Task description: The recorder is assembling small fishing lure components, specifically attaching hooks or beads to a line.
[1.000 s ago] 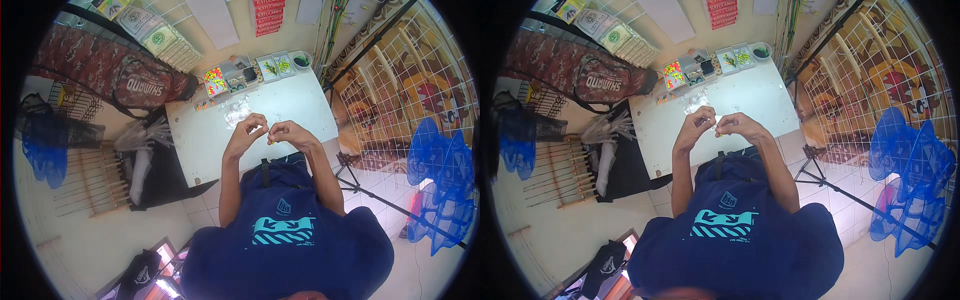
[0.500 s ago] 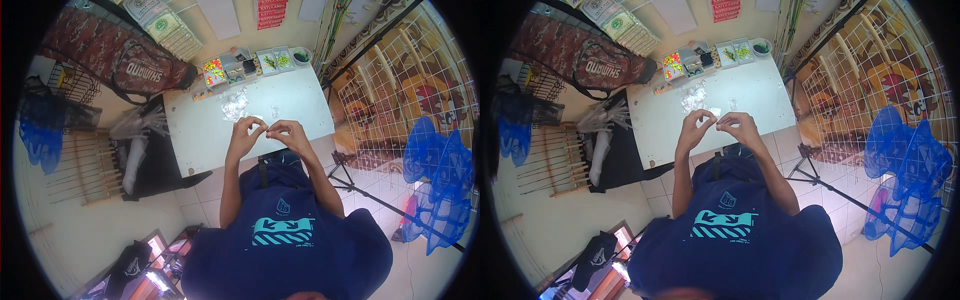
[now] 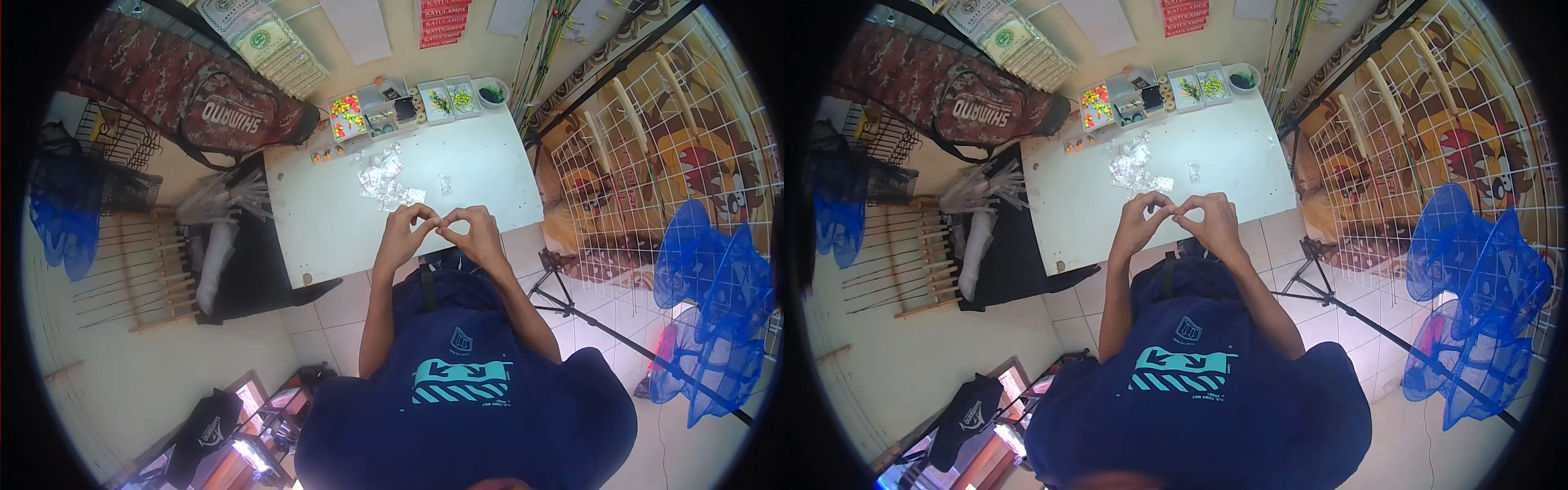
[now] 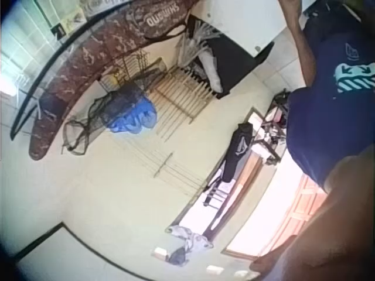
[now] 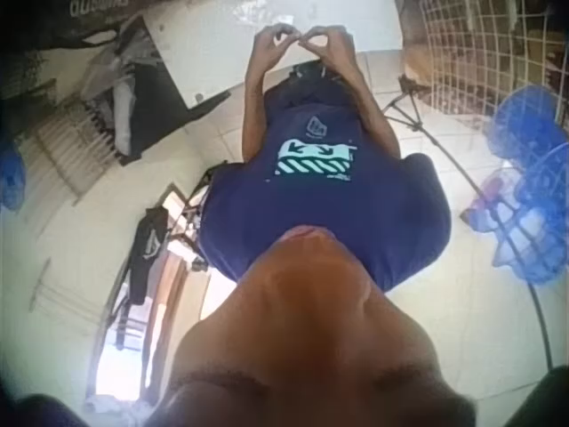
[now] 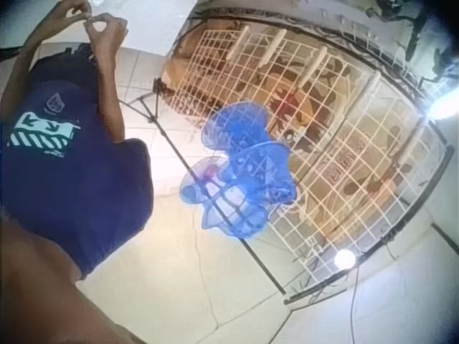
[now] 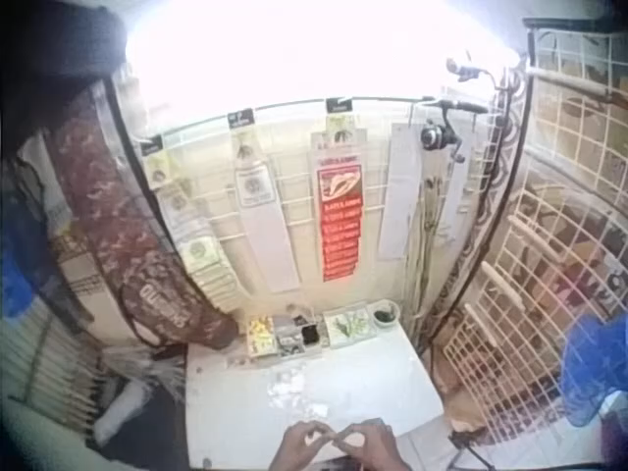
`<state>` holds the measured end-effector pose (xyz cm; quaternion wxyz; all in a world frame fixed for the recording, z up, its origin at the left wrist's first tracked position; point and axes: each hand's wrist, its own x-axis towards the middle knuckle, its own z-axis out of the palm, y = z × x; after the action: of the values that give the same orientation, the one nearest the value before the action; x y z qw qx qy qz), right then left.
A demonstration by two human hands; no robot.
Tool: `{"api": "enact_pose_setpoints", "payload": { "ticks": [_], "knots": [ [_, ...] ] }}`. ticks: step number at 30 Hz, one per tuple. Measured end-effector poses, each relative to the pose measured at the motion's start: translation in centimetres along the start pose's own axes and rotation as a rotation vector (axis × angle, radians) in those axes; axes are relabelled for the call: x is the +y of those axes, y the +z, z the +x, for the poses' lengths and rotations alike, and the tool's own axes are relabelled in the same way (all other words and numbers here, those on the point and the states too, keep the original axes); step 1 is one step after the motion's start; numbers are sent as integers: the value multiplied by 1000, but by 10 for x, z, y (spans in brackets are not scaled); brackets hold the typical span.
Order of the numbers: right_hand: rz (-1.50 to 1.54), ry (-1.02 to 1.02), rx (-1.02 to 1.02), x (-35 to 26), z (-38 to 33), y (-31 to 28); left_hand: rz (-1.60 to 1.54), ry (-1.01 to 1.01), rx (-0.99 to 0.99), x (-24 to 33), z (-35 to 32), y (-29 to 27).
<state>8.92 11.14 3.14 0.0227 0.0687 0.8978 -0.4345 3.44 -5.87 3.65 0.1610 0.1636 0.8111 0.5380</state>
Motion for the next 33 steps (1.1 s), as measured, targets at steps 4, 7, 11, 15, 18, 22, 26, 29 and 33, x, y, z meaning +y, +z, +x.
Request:
{"api": "enact_pose_setpoints", "payload": {
  "ticks": [4, 7, 11, 15, 18, 22, 26, 29, 33],
  "knots": [
    [18, 4, 11, -2, 3, -5, 7, -23, -36, -1, 5, 0],
    [134, 31, 13, 13, 7, -5, -62, 24, -51, -9, 12, 2],
    [285, 79, 80, 37, 10, -11, -109, 40, -18, -29, 33, 6],
    [314, 176, 191, 62, 11, -20, 345, 234, -60, -66, 61, 5],
    [314, 223, 247, 73, 13, -27, 538, 326, -165, -90, 82, 14],
    [329, 285, 311, 77, 17, -34, 638, 485, -342, -120, 109, 26],
    [355, 336, 353, 77, 20, -38, 656, 566, -446, -146, 132, 45],
    [385, 351, 371, 77, 23, -39, 627, 504, -575, -164, 148, 50],
    [411, 371, 375, 76, 30, -38, 555, 449, -594, -172, 159, 46]
  ]
}}
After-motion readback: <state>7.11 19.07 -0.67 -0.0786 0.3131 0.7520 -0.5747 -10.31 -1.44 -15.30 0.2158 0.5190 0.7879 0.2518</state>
